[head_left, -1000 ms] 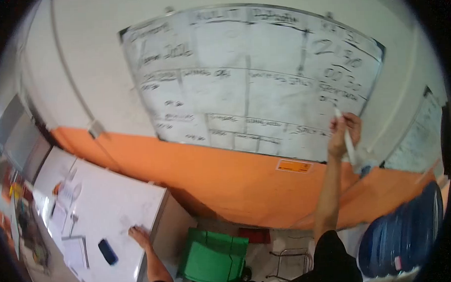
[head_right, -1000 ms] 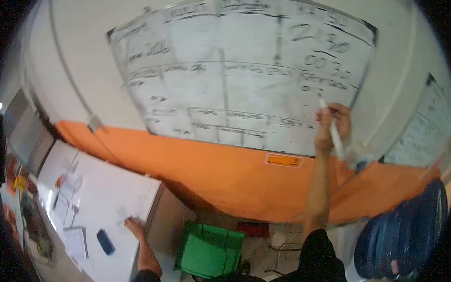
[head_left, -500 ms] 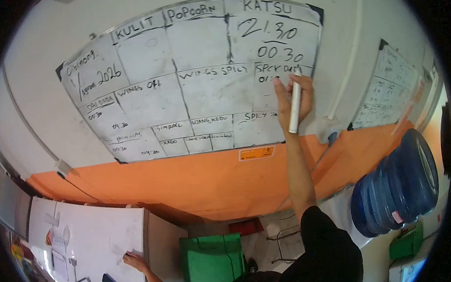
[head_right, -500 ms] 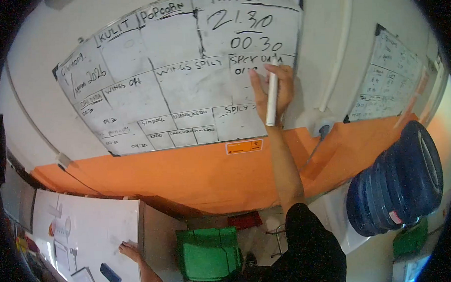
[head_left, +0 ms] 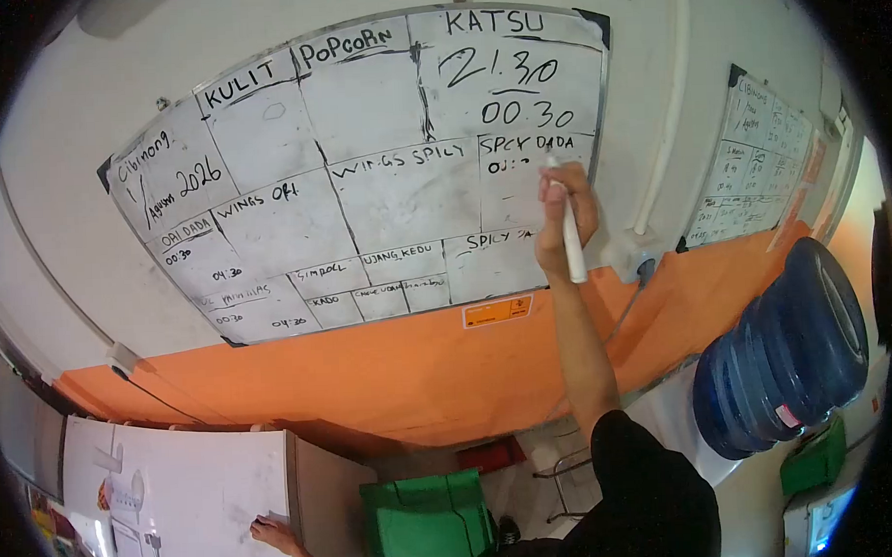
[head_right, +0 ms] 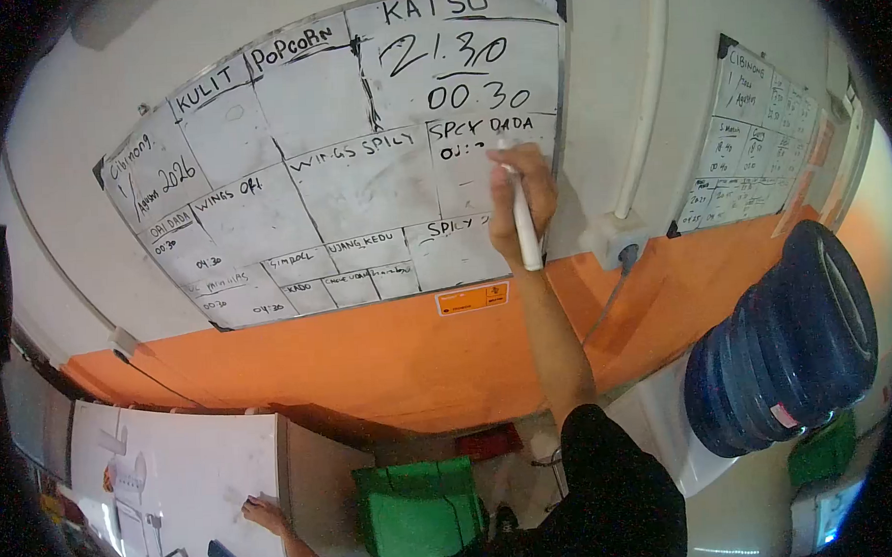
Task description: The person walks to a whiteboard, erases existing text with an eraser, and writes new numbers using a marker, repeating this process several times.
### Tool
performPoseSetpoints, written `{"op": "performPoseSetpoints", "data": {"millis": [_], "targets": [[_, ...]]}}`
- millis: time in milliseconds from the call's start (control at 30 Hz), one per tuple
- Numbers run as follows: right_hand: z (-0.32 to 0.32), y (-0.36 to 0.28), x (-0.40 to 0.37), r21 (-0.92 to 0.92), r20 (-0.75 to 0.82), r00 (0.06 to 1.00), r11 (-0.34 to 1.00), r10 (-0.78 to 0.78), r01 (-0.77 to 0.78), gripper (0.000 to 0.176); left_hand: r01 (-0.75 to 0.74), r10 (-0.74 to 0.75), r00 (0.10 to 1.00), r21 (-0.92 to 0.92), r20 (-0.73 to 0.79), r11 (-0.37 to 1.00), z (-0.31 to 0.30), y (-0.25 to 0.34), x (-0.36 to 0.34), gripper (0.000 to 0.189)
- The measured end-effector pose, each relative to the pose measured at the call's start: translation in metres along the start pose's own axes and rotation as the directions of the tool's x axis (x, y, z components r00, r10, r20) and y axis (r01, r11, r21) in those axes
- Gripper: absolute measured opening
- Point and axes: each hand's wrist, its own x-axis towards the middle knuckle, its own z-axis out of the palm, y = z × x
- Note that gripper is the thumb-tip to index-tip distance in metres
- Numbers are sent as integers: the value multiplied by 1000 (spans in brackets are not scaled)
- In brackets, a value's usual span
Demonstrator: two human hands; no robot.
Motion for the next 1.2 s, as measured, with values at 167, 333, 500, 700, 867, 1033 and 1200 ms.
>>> {"op": "performPoseSetpoints", "data": {"millis": [167, 333, 500, 700, 867, 1033, 1200], "targets": [[12, -18, -5, 325, -40, 959, 911, 281, -253, 9, 35, -40, 994, 46, 103, 998, 3, -11, 0, 40], [10, -2, -9, 150, 4, 983, 972, 183, -182, 13, 45, -48, 993, 37, 109, 998, -2, -1, -1, 40], [12, 2, -11, 168, -9, 981, 967, 194, -190, 13, 19, -20, 999, 19, 37, 1000, -3, 5, -2, 42], [9, 0, -10, 136, -20, 987, 979, 158, -154, 14, 23, -30, 996, 82, 81, 996, 6, -14, 0, 41], [12, 1, -9, 97, 8, 990, 985, 140, -140, 14, 16, -20, 998, 62, 59, 998, -1, -1, -2, 40], [4, -1, -10, 254, -58, 970, 943, 235, -214, 16, 12, -13, 1000, 24, 20, 1000, 5, -5, -1, 38], [-5, 12, -13, 202, -74, 983, 967, 171, -153, 15, 0, -1, 1000, 38, 29, 999, 6, -10, -2, 38]]}}
